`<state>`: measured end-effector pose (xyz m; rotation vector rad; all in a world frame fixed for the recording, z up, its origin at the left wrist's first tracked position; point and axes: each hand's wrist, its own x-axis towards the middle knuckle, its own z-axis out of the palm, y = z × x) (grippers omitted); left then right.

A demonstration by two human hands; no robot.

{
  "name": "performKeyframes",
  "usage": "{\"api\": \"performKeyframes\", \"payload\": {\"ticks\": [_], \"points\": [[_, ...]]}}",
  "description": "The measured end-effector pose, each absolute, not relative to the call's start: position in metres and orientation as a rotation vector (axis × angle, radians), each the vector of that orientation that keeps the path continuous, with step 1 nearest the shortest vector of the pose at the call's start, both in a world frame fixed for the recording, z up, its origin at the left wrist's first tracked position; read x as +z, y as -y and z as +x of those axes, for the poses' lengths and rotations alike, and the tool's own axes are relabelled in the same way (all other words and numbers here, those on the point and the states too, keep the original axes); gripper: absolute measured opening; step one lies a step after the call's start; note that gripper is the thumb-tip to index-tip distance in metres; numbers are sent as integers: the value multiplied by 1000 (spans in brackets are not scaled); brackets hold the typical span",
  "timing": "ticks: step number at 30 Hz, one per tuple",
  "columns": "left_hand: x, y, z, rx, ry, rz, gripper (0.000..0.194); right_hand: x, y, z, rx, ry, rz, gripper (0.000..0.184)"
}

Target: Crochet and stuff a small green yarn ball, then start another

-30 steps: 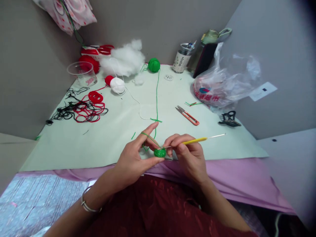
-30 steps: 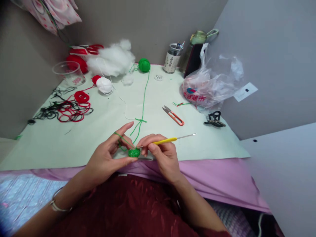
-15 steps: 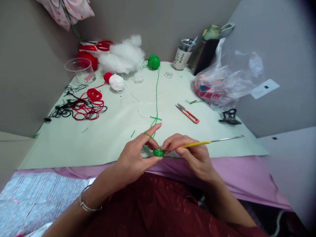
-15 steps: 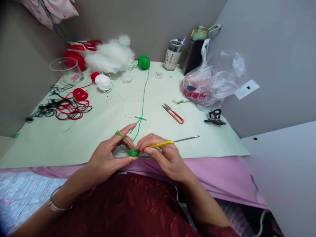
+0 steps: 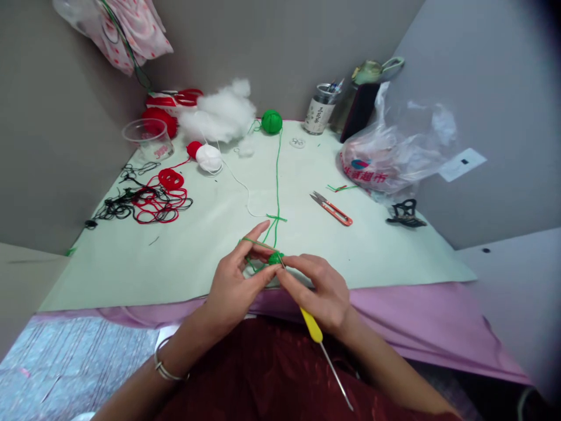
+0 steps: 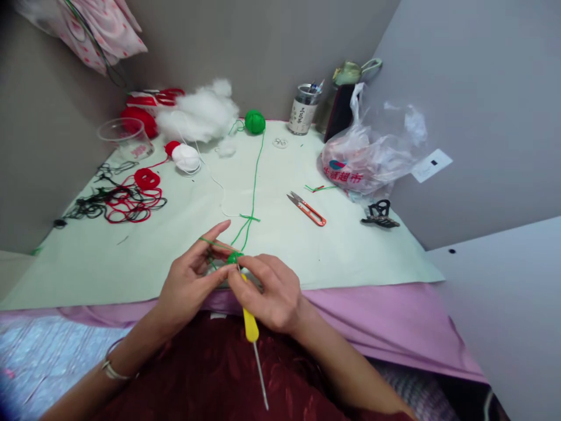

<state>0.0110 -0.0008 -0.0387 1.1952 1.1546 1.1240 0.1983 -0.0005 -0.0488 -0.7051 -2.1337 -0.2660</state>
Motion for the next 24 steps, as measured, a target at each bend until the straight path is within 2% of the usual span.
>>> {"api": "performKeyframes", "payload": {"ticks": [4, 7, 12, 18, 24], "points": [[-37, 7, 14, 1128, -991, 917, 70, -54, 8, 203, -199, 2074, -741, 46], [-39, 7, 14, 985, -766, 623, 70, -54, 8, 206, -76, 2052, -648, 51], [-40, 0, 11, 867, -602, 485, 82, -51, 1, 201, 357, 1851, -568, 41], [-37, -5, 8, 851, -640, 624, 85, -47, -4, 204, 758, 1682, -557, 26], [-41, -5, 3, 906, -728, 758, 87, -42, -3, 209, 919, 1610, -619, 23]]}}
